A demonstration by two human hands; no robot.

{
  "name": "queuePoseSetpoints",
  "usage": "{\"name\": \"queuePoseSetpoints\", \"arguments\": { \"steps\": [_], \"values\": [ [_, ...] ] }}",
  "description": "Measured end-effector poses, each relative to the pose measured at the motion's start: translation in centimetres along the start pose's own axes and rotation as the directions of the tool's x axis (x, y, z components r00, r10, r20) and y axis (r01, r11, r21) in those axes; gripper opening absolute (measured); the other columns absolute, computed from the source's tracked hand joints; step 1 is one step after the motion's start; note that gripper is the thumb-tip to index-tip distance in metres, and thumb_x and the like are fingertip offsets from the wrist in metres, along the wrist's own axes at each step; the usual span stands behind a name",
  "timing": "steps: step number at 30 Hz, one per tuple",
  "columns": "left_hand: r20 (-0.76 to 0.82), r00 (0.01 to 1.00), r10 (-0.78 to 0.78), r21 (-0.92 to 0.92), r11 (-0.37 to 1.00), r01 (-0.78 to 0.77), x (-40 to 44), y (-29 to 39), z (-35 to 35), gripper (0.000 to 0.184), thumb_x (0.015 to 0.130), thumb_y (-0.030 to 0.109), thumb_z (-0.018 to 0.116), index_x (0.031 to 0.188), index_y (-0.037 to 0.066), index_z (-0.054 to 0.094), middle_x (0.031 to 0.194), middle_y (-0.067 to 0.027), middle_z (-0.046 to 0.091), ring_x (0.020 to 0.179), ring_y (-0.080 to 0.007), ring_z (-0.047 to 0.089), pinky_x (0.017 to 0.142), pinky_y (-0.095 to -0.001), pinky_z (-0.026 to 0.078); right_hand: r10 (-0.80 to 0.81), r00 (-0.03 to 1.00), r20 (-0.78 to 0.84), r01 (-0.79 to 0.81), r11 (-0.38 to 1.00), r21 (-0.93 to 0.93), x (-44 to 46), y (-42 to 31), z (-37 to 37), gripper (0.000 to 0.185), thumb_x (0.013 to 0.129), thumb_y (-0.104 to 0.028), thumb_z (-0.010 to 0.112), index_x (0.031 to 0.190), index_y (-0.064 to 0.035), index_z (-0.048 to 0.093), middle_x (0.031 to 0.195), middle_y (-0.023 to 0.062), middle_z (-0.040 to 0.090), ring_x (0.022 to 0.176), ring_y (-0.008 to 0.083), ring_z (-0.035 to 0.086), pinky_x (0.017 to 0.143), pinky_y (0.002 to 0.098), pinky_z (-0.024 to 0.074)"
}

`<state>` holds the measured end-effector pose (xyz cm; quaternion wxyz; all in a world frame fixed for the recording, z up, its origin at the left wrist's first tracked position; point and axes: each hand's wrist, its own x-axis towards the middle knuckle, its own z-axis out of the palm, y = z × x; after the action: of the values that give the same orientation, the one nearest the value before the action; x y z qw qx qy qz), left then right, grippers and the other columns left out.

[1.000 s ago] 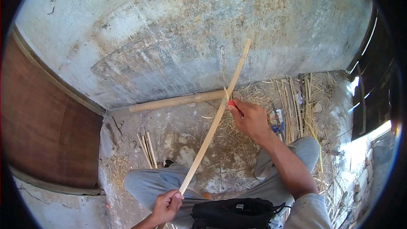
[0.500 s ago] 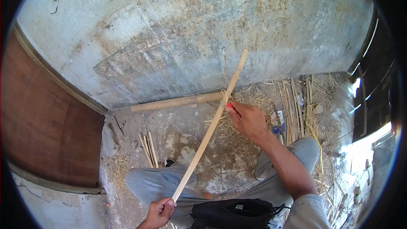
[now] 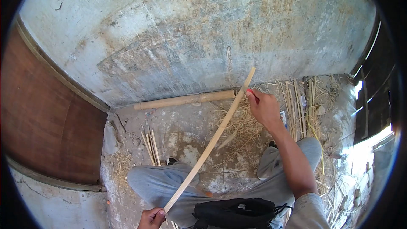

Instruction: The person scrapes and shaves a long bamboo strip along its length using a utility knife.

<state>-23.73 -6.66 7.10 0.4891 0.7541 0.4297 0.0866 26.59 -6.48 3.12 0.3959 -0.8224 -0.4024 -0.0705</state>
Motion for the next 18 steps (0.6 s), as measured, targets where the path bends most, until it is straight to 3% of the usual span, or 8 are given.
{"name": "queuePoseSetpoints", "arguments": {
  "steps": [2, 6, 8, 9, 10, 12, 16, 18],
  "values": [
    [-0.031, 0.999, 0.012, -0.005, 1.000, -0.012, -0.3, 0.2, -0.3, 0.032, 0.103, 0.030, 0.053, 0.083, 0.005, 0.058, 0.059, 0.0042, 0.045, 0.056, -0.0056, 0.040, 0.050, -0.0261, 0.035, 0.127, 0.989, 0.069, -0.130, 0.990, 0.045, -0.5, -1.0, -0.4, 0.030, 0.096, -0.033, 0.060, 0.102, -0.0076, 0.073, 0.067, 0.0168, 0.066, 0.064, 0.0369, 0.066, 0.059, 0.0456, 0.0515],
    [-0.119, 0.993, -0.008, 0.032, 0.999, 0.012, -0.1, 0.9, -0.5, 0.034, 0.102, 0.032, 0.054, 0.085, 0.004, 0.060, 0.058, 0.0006, 0.045, 0.056, -0.0073, 0.042, 0.050, -0.0279, 0.036, 0.128, 0.989, 0.070, -0.138, 0.976, 0.169, -0.9, -1.4, -0.2, 0.031, 0.096, -0.034, 0.060, 0.102, -0.0063, 0.073, 0.067, 0.0172, 0.065, 0.063, 0.0362, 0.066, 0.059, 0.0435, 0.0501],
    [-0.308, 0.935, 0.177, 0.340, 0.938, -0.066, 0.3, 1.3, -0.5, 0.036, 0.103, 0.033, 0.053, 0.089, 0.001, 0.064, 0.060, -0.0004, 0.050, 0.055, -0.0086, 0.046, 0.051, -0.0285, 0.038, 0.158, 0.983, 0.097, -0.178, 0.952, 0.248, -0.9, -1.6, -0.1, 0.033, 0.096, -0.034, 0.059, 0.101, -0.0039, 0.072, 0.065, 0.0170, 0.063, 0.059, 0.0344, 0.064, 0.058, 0.0420, 0.0489],
    [-0.351, 0.727, 0.591, 0.658, 0.708, -0.257, 1.4, -1.1, -0.5, 0.036, 0.103, 0.033, 0.052, 0.096, 0.001, 0.066, 0.060, 0.0017, 0.049, 0.052, -0.0077, 0.044, 0.049, -0.0264, 0.036, 0.156, 0.983, 0.098, -0.176, 0.953, 0.246, -1.0, -1.8, -0.1, 0.033, 0.096, -0.034, 0.059, 0.101, -0.0039, 0.072, 0.065, 0.0170, 0.063, 0.059, 0.0344, 0.064, 0.058, 0.0420, 0.0489],
    [-0.352, 0.728, 0.589, 0.656, 0.709, -0.257, 1.7, -1.1, -1.1, 0.036, 0.103, 0.033, 0.052, 0.096, 0.001, 0.066, 0.060, 0.0017, 0.049, 0.052, -0.0077, 0.044, 0.049, -0.0264, 0.036, 0.127, 0.986, 0.107, -0.150, 0.958, 0.245, -1.1, -2.0, -0.2, 0.034, 0.096, -0.034, 0.061, 0.100, -0.0026, 0.072, 0.067, 0.0171, 0.064, 0.060, 0.0325, 0.065, 0.058, 0.0411, 0.0490],
    [-0.356, 0.689, 0.632, 0.778, 0.608, -0.156, 2.4, -1.0, -2.1, 0.015, 0.096, 0.010, 0.061, 0.102, -0.003, 0.066, 0.065, -0.0120, 0.058, 0.048, -0.0227, 0.051, 0.047, -0.0334, 0.041, 0.098, 0.988, 0.120, -0.125, 0.963, 0.240, -1.4, -2.3, -0.1, 0.035, 0.095, -0.035, 0.062, 0.099, -0.0014, 0.072, 0.069, 0.0172, 0.066, 0.061, 0.0306, 0.065, 0.059, 0.0403, 0.0490],
    [-0.339, 0.661, 0.669, 0.849, 0.520, -0.091, 4.5, 1.7, -3.8, 0.014, 0.094, 0.008, 0.062, 0.103, -0.001, 0.068, 0.071, -0.0105, 0.063, 0.055, -0.0216, 0.055, 0.050, -0.0332, 0.042, -0.021, 0.999, -0.047, 0.035, 0.943, 0.331, -1.5, -2.4, 0.1, 0.029, 0.089, -0.027, 0.073, 0.096, 0.0012, 0.070, 0.079, 0.0158, 0.067, 0.065, 0.0270, 0.064, 0.060, 0.0379, 0.0486],
    [-0.356, 0.614, 0.705, 0.903, 0.427, 0.034, 5.3, 2.5, -4.7, 0.021, 0.087, 0.006, 0.067, 0.107, 0.000, 0.070, 0.078, -0.0160, 0.065, 0.060, -0.0315, 0.057, 0.051, -0.0379, 0.042, -0.026, 0.998, -0.050, 0.040, 0.946, 0.323, -1.2, -2.3, -0.2, 0.027, 0.086, -0.023, 0.076, 0.095, 0.0020, 0.070, 0.080, 0.0151, 0.066, 0.066, 0.0261, 0.063, 0.060, 0.0373, 0.0483]
  ]
}}
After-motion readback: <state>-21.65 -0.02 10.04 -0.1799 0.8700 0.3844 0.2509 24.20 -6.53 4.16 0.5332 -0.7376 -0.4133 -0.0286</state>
